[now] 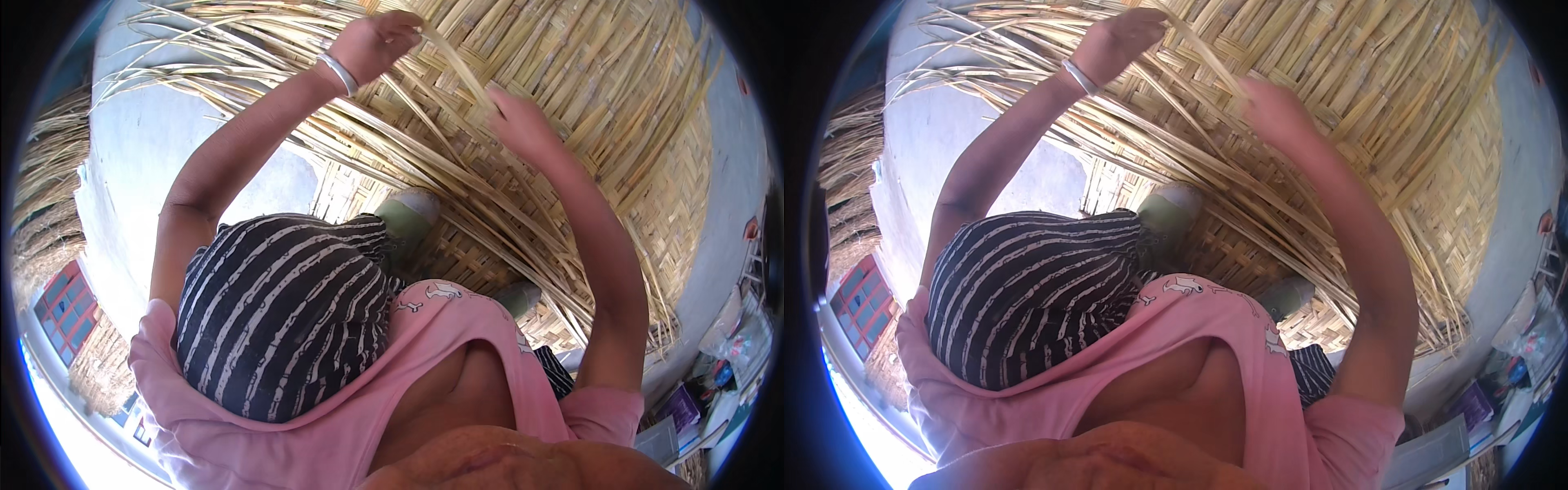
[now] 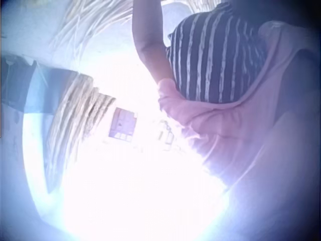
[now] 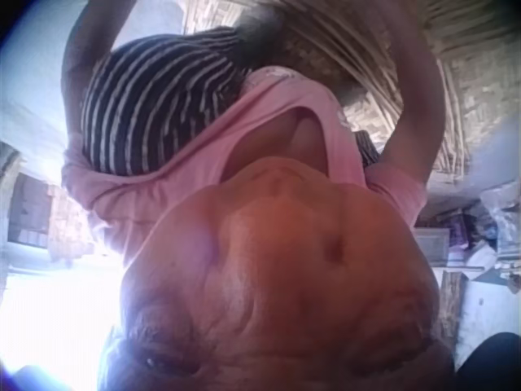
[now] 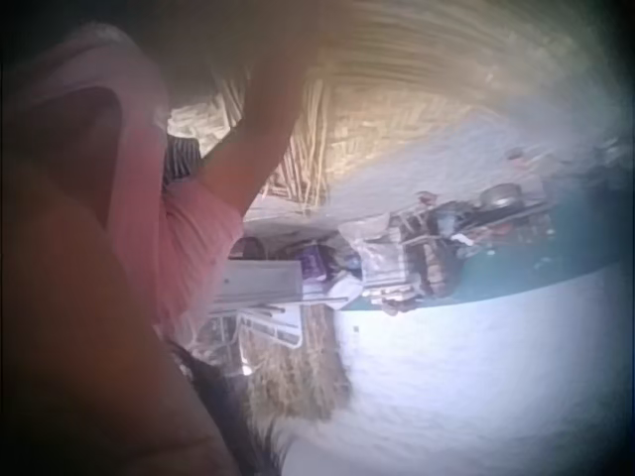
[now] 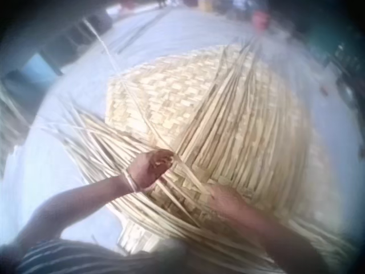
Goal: The person weaves a large flat basket using dried palm leaves. They interlace the leaves by hand, adjusting and tightening the weave as they work.
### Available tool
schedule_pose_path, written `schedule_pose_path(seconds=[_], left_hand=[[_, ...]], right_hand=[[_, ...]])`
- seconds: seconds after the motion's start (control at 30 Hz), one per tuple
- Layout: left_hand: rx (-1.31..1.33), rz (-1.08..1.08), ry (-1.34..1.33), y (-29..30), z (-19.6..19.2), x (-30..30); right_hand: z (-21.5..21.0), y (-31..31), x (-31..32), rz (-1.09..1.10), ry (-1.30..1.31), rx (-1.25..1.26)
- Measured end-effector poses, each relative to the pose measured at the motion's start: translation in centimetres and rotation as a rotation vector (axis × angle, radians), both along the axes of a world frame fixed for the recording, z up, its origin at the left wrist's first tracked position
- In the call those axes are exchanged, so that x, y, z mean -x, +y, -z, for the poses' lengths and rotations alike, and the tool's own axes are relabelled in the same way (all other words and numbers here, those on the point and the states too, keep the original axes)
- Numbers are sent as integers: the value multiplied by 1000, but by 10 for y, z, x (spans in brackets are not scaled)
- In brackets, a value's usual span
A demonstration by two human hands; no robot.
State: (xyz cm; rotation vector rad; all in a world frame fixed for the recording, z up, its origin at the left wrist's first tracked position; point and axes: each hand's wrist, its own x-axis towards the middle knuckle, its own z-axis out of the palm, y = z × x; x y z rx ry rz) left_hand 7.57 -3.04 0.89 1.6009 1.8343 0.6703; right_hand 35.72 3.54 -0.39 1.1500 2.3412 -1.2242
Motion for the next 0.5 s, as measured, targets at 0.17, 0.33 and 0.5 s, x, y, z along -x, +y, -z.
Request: schedule_pose_path(seconds=[0.17, 0.33, 0.5], left_hand=[[-345, 502, 786, 22, 29, -12], [130, 594, 659, 47, 8, -10], [43, 351, 648, 76, 33, 39]], right_hand=[[-3, 8, 72, -185, -40, -386], [1, 12, 72, -183, -26, -460], [-7, 44, 61, 305, 104, -68]])
